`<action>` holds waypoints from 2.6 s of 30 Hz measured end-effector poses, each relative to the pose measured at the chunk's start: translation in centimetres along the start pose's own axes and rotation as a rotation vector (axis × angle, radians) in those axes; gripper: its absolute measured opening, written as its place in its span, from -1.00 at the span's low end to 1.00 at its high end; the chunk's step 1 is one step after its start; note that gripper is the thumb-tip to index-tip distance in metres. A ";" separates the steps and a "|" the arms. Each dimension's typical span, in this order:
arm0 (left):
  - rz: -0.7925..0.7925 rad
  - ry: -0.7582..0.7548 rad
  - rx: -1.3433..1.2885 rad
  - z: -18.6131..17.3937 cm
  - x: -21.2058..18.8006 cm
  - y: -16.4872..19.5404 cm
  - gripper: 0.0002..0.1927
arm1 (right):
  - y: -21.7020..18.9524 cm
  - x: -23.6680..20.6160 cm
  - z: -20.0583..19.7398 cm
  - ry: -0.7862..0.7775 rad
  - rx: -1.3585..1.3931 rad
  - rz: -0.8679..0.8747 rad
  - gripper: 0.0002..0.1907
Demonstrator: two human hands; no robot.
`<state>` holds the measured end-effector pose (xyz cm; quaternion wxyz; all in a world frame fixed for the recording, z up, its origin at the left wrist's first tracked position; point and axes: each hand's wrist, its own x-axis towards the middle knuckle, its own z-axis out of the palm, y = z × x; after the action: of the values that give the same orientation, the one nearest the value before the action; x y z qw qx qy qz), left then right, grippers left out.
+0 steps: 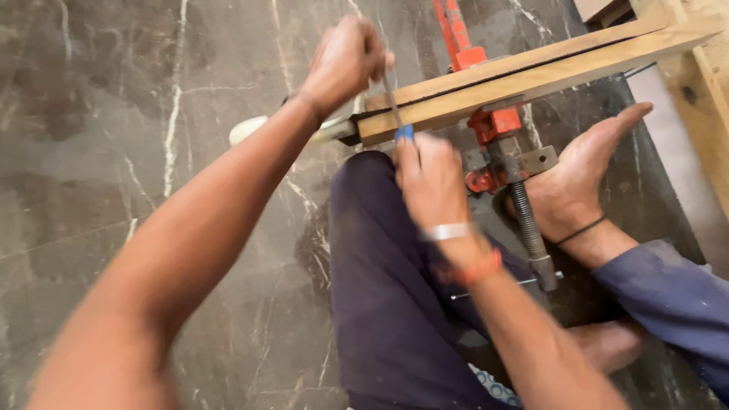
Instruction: The person sits on the floor holding a red bar clamp with a wooden piece secured in it, and uses a file to repeatedly file the edge of the wood, steadying the clamp with one hand while moving the file back and forth with the other.
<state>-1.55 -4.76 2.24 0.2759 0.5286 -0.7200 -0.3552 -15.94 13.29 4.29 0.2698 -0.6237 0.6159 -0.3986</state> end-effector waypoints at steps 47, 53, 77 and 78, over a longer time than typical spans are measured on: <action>0.136 0.064 0.137 0.9 -3.0 0.3 -0.74 | -1.1 -2.2 -1.3 -0.094 0.076 0.153 -0.62; -0.092 -0.058 -0.093 -0.7 0.4 1.2 -0.75 | -2.1 1.3 -0.7 -0.046 0.023 0.027 -0.59; 0.131 0.109 -0.096 0.1 0.3 2.4 -0.77 | -1.6 0.5 -3.0 -0.087 0.221 0.242 -0.61; 0.120 0.102 -0.093 0.1 0.3 2.3 -0.76 | -1.7 0.5 -2.9 -0.082 0.187 0.225 -0.61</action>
<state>-3.00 -4.62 4.09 0.3575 0.4884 -0.7182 -0.3435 -17.46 13.40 7.37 0.3944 -0.5388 0.6306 -0.3956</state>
